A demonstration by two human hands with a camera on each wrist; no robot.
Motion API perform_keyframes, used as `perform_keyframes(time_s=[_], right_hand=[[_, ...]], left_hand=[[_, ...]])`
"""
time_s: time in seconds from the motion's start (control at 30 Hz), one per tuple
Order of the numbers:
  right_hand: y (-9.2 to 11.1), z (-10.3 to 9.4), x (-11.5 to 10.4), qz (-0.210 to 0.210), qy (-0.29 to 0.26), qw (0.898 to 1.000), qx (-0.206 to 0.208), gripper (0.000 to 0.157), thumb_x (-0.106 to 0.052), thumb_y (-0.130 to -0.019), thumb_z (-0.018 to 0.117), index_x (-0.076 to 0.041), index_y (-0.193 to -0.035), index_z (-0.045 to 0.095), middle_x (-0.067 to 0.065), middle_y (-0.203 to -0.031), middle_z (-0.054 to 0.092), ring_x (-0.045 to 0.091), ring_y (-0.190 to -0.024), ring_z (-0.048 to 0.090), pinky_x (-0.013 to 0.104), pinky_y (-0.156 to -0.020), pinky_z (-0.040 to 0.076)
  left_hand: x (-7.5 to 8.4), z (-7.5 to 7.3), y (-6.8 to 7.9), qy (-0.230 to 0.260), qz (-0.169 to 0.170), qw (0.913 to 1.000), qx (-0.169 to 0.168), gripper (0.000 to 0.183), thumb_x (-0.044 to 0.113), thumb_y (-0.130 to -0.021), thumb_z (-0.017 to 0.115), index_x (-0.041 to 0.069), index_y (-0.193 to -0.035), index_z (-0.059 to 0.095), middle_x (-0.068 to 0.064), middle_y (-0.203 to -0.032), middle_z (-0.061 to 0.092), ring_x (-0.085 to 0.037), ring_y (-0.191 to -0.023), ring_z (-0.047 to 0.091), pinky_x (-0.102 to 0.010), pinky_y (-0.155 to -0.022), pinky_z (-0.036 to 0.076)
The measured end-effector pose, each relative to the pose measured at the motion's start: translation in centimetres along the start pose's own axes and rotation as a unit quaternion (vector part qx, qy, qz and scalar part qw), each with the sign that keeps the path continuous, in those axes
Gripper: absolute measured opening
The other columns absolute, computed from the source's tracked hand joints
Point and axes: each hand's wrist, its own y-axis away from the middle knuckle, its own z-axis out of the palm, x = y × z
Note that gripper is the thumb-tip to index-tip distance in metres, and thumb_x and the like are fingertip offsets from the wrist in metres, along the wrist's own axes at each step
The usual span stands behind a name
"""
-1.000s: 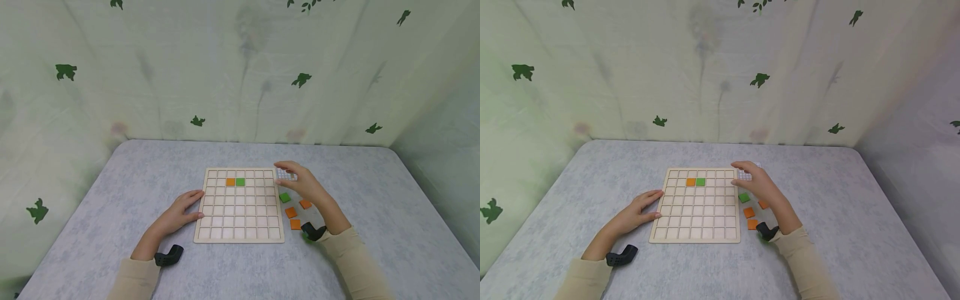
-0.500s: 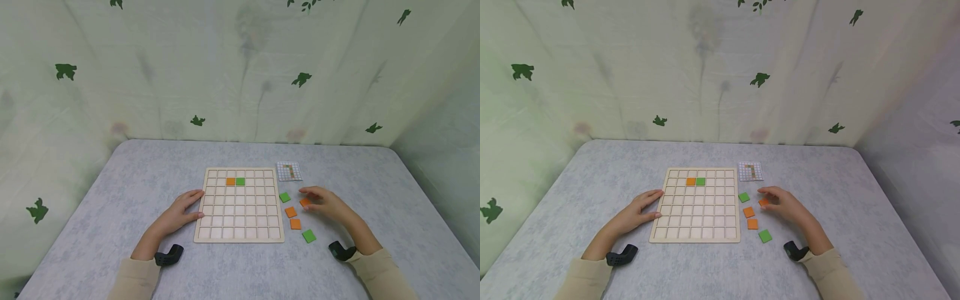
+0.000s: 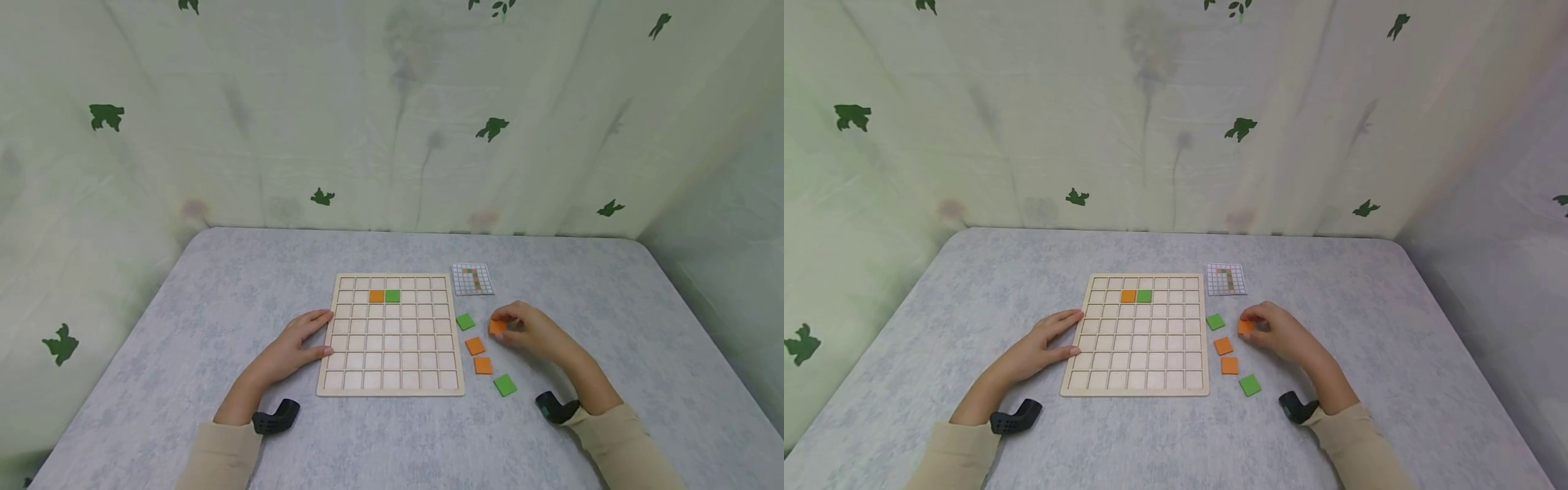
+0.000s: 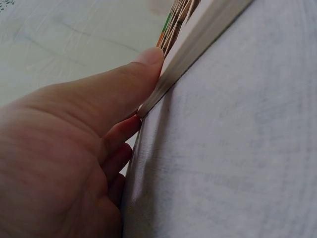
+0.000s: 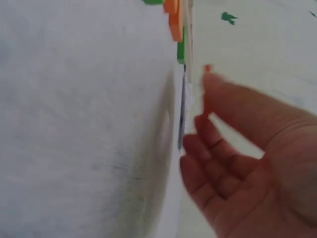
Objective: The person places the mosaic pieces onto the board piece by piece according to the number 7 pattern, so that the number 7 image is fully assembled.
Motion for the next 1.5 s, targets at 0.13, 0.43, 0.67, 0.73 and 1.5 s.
perform_keyframes(time_s=[0.13,0.43,0.67,0.73,1.5], right_hand=[[-1.1,-0.2,-1.5,-0.042,-0.006,0.999,0.016,0.031,-0.014,-0.082,0.067,-0.005,-0.111,0.060,0.005,-0.104,0.058,0.023,-0.093,0.052,0.039,-0.077,0.044],[-4.8,0.6,-5.2,-0.116,-0.044,0.991,0.058,0.033,-0.020,-0.085,0.063,-0.007,-0.116,0.060,0.004,-0.109,0.056,0.023,-0.097,0.051,0.038,-0.080,0.044],[-8.1,3.0,-7.4,-0.129,-0.090,0.985,0.074,0.035,-0.021,-0.085,0.062,-0.005,-0.117,0.060,0.005,-0.109,0.056,0.023,-0.097,0.050,0.036,-0.081,0.043],[-8.9,3.8,-7.7,-0.122,-0.095,0.985,0.075,0.035,-0.020,-0.085,0.062,-0.004,-0.117,0.060,0.006,-0.109,0.056,0.023,-0.098,0.051,0.035,-0.081,0.044],[-11.4,8.4,-6.3,-0.042,-0.059,0.996,0.058,0.022,-0.015,-0.085,0.064,-0.011,-0.107,0.066,0.004,-0.104,0.054,0.016,-0.088,0.049,0.031,-0.075,0.043]], left_hand=[[0.0,0.0,0.0,-0.001,-0.001,1.0000,0.000,0.070,0.033,-0.082,0.065,0.008,-0.140,0.034,-0.013,-0.142,0.028,-0.034,-0.130,0.018,-0.055,-0.099,0.019],[0.1,0.0,0.0,0.000,-0.002,1.0000,-0.001,0.070,0.034,-0.083,0.064,0.008,-0.140,0.034,-0.012,-0.142,0.027,-0.034,-0.130,0.018,-0.055,-0.099,0.019],[0.1,0.0,0.0,0.002,0.000,1.0000,-0.001,0.070,0.034,-0.083,0.064,0.008,-0.140,0.034,-0.012,-0.142,0.027,-0.034,-0.130,0.018,-0.056,-0.099,0.019],[0.1,0.0,0.0,0.004,0.000,1.0000,-0.001,0.070,0.034,-0.082,0.065,0.008,-0.140,0.034,-0.012,-0.142,0.028,-0.034,-0.130,0.018,-0.056,-0.099,0.019],[0.0,0.1,-0.1,0.003,-0.008,1.0000,0.000,0.071,0.035,-0.082,0.065,0.008,-0.140,0.034,-0.013,-0.142,0.027,-0.034,-0.130,0.018,-0.055,-0.099,0.019]])
